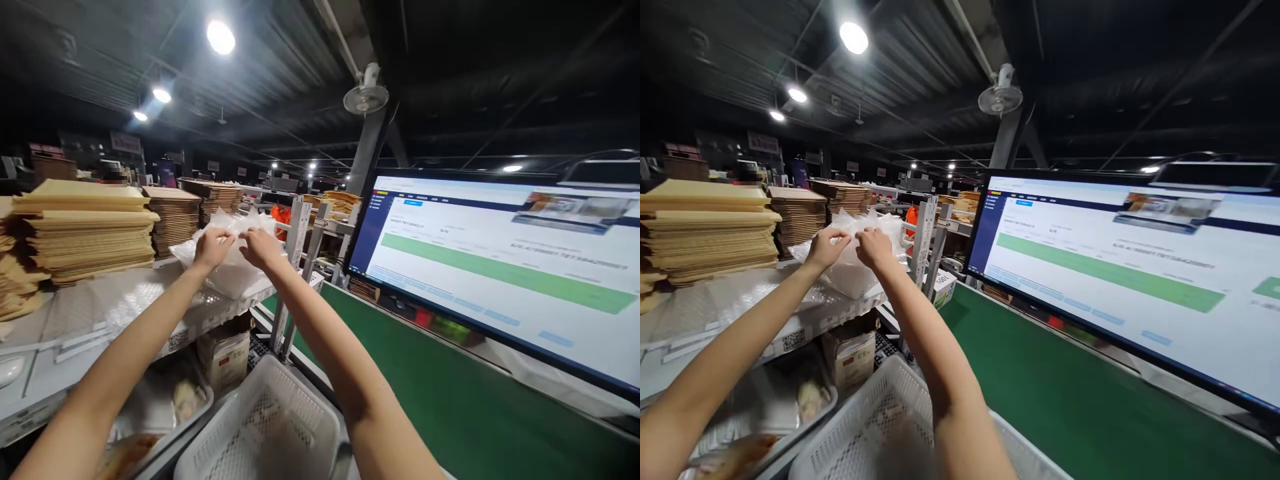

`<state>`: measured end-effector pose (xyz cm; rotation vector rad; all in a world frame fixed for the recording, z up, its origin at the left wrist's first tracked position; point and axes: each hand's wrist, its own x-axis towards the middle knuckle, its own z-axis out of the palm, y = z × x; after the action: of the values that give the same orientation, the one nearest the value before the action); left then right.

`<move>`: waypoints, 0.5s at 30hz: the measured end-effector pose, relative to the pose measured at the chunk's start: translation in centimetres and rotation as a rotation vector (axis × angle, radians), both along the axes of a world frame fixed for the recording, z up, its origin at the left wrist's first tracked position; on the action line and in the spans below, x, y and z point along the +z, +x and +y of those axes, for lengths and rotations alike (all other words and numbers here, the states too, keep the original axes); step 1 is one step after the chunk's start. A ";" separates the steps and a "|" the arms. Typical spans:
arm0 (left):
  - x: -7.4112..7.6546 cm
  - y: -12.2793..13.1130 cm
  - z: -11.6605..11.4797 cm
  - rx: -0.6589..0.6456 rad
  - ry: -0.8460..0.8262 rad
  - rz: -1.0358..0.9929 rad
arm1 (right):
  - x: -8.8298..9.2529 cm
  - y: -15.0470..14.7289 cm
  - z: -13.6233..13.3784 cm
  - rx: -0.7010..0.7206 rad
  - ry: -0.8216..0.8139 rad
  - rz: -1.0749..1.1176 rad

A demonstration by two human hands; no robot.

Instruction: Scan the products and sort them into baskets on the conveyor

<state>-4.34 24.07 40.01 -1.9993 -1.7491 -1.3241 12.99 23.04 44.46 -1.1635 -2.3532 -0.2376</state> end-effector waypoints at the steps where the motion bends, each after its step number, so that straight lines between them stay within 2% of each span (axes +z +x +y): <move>1: 0.0 -0.3 0.1 -0.039 0.011 0.014 | 0.1 -0.6 0.6 -0.010 -0.001 0.029; 3: -0.2 -0.5 0.1 -0.068 -0.012 0.050 | 0.0 -0.9 1.4 -0.016 0.010 0.190; 6: -0.7 -0.3 0.2 0.021 -0.068 0.068 | -0.1 0.2 2.0 0.072 0.122 0.487; 9: -0.5 0.2 0.8 0.129 -0.073 0.044 | -0.3 3.3 1.0 0.215 0.410 0.594; 11: 0.3 0.4 1.2 0.177 -0.092 0.013 | -1.1 7.3 -1.2 0.245 0.611 0.654; 13: 1.4 0.3 0.7 0.220 -0.138 -0.016 | -3.6 12.6 -4.9 0.175 0.767 0.710; 15: 2.0 -0.6 -1.5 0.214 -0.189 -0.009 | -8.4 18.4 -9.9 0.005 0.863 0.664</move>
<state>-4.90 22.54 42.05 -1.8321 -2.0935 -1.1406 31.44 13.12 36.08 -0.6521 -1.4144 -0.6640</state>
